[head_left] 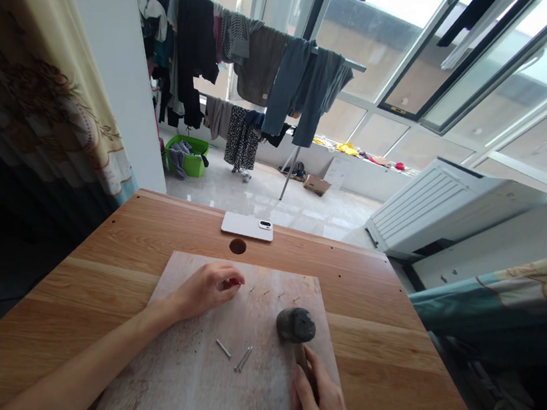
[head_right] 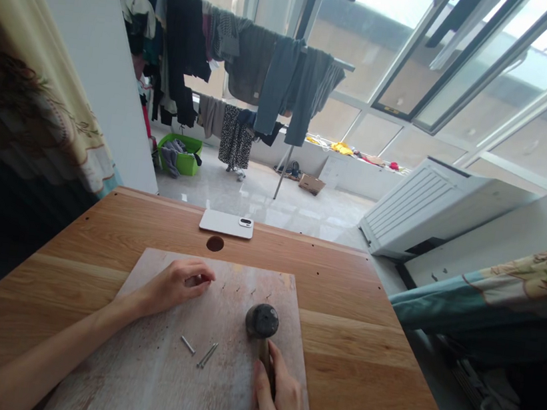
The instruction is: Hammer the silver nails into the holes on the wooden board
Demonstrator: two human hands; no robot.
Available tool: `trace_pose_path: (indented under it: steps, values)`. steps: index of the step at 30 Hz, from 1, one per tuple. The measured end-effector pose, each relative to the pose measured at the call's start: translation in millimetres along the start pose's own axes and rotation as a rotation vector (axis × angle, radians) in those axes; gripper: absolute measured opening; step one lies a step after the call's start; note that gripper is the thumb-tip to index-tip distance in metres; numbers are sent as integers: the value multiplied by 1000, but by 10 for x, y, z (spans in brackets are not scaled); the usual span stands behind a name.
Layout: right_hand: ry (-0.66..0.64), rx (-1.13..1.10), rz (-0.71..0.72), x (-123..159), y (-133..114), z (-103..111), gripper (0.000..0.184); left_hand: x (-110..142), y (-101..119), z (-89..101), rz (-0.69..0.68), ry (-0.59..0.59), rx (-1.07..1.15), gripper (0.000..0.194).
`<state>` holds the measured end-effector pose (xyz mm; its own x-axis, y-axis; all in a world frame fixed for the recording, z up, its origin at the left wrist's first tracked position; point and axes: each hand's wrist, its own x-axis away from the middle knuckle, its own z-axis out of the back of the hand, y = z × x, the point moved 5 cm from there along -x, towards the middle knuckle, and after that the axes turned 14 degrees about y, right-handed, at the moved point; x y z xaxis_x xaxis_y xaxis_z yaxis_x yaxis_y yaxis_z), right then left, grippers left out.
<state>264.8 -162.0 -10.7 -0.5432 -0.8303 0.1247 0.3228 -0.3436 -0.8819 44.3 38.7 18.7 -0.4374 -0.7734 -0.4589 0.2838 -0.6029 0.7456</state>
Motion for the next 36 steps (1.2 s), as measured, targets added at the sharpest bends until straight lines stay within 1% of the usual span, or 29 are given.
trace_pose_path:
  steps: [4,6,8,10,16,19,23,26,29,33,36]
  values:
    - [-36,-10,-24,28,-47,-66,70,0,23,7,-23,-2,-52,13]
    - [-35,-7,-1,29,-122,-115,66,2,28,9,-21,-7,-59,11]
    - [-48,-26,30,21,-231,-178,62,6,28,7,-20,-8,-56,11]
    - [-90,-60,47,7,-367,-249,59,10,15,5,-7,3,-43,13]
    - [-215,-129,102,-67,-838,-448,55,27,-67,-19,64,36,24,29]
    - [-217,-172,145,-109,-952,-571,54,29,-91,-32,51,43,30,34]
    - [-221,-106,165,-132,-903,-724,51,26,-130,-40,40,59,11,42]
    - [-211,-86,149,-132,-850,-756,52,26,-141,-45,55,54,30,44]
    - [-189,-108,136,-143,-853,-739,56,30,-137,-57,71,37,51,40]
    - [-219,-91,132,-143,-834,-733,60,28,-139,-66,85,14,47,36]
    - [-185,-138,126,-93,-710,-658,63,0,-87,2,55,-5,-56,21]
